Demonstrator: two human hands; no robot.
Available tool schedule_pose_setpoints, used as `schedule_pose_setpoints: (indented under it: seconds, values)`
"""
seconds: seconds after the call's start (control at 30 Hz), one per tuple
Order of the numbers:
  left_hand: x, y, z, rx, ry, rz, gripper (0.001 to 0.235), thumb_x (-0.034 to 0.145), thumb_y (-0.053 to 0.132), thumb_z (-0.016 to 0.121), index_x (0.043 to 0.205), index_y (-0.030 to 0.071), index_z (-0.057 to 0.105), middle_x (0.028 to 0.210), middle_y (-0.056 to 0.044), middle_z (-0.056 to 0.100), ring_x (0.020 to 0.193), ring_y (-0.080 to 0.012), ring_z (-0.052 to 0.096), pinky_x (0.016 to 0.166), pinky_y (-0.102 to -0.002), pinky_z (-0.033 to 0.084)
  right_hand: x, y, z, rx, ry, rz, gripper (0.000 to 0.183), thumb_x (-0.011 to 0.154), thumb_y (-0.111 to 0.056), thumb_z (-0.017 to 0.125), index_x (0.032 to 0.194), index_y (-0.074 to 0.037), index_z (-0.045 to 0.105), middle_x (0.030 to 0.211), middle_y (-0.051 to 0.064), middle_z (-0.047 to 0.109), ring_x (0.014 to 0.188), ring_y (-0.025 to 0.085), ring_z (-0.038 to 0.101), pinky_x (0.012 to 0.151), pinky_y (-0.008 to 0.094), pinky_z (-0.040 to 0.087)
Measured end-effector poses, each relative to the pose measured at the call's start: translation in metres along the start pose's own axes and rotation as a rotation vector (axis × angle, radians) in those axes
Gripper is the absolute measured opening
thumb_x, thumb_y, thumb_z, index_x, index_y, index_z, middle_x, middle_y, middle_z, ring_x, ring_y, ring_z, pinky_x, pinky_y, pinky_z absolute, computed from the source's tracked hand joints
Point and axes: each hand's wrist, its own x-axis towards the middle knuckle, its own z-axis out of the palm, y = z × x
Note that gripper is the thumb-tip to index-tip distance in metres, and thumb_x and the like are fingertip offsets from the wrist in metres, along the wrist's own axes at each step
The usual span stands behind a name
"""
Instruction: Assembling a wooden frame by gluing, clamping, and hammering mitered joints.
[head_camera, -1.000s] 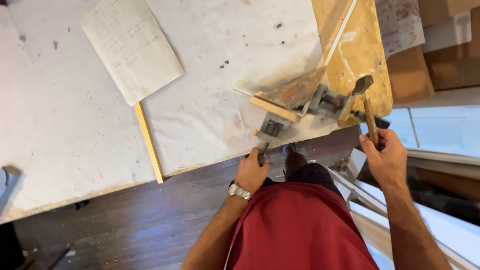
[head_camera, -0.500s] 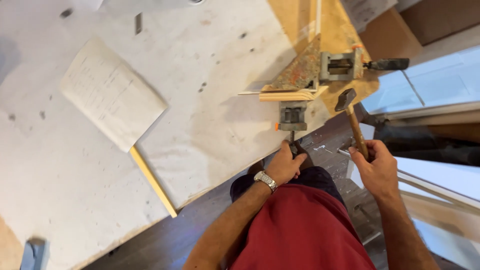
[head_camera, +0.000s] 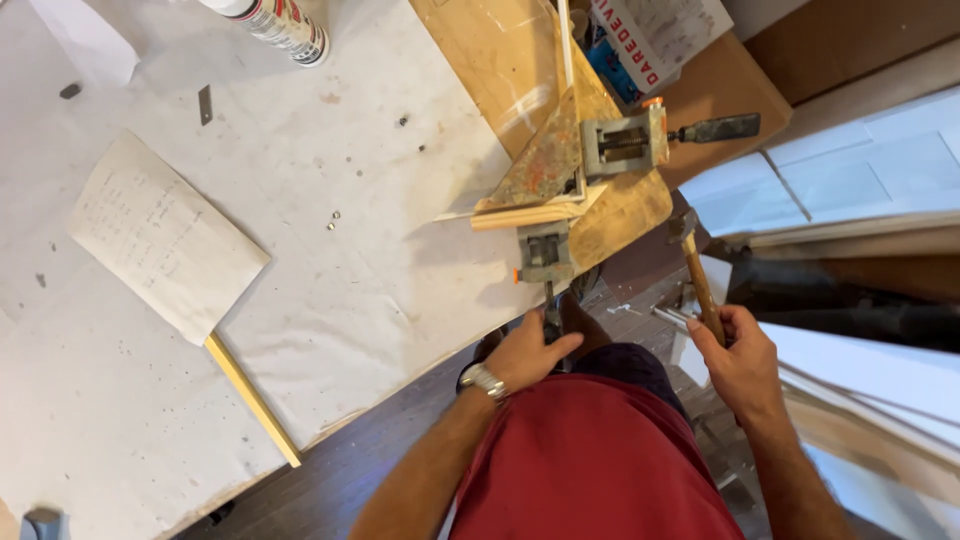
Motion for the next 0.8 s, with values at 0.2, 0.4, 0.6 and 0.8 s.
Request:
schedule_pose_setpoints:
  seconds: [0.2, 0.4, 0.6, 0.8]
  values:
    - [0.006, -0.080, -0.070, -0.117, 0.386, 0.154, 0.020, 0.096, 0.015, 0.059, 0.098, 0.017, 0.079, 0.078, 0.002, 0.076, 0.066, -0.0092, 0.067, 0.070, -0.027, 0.053, 0.029, 0.019, -0.021, -0.162, -0.065, 0.033, 0.035, 0.096, -0.031, 0.070, 0.119, -0.005, 0.069, 0.102, 0.011, 0.072, 0.088, 0.025, 0.063, 0.075, 0.041, 0.048]
    - [0.033, -0.067, -0.174, 0.283, 1.188, 0.439, 0.020, 0.094, 0.009, 0.073, 0.113, 0.002, 0.074, 0.096, -0.020, 0.071, 0.095, -0.0373, 0.069, 0.085, -0.044, 0.055, 0.049, 0.074, -0.009, -0.030, 0.031, -0.051, 0.042, 0.097, -0.032, 0.079, 0.121, 0.001, 0.070, 0.092, 0.023, 0.073, 0.078, 0.036, 0.070, 0.070, 0.047, 0.053]
    - [0.078, -0.070, -0.213, 0.634, 1.135, 0.355, 0.037, 0.093, 0.016, 0.079, 0.128, 0.011, 0.070, 0.118, 0.000, 0.053, 0.110, -0.0245, 0.058, 0.086, -0.039, 0.058, -0.005, 0.061, 0.008, 0.188, 0.163, 0.058, 0.031, 0.099, -0.027, 0.076, 0.113, 0.001, 0.071, 0.073, 0.015, 0.066, 0.059, 0.026, 0.061, 0.054, 0.039, 0.048]
    - [0.108, -0.080, -0.227, 0.684, 1.212, 0.344, 0.036, 0.080, 0.017, 0.084, 0.115, 0.019, 0.074, 0.110, 0.001, 0.057, 0.098, -0.0262, 0.059, 0.082, -0.040, 0.057, -0.031, 0.092, 0.041, 0.219, 0.186, 0.171, 0.043, 0.100, -0.032, 0.075, 0.113, 0.008, 0.069, 0.064, 0.018, 0.059, 0.052, 0.028, 0.057, 0.045, 0.041, 0.044]
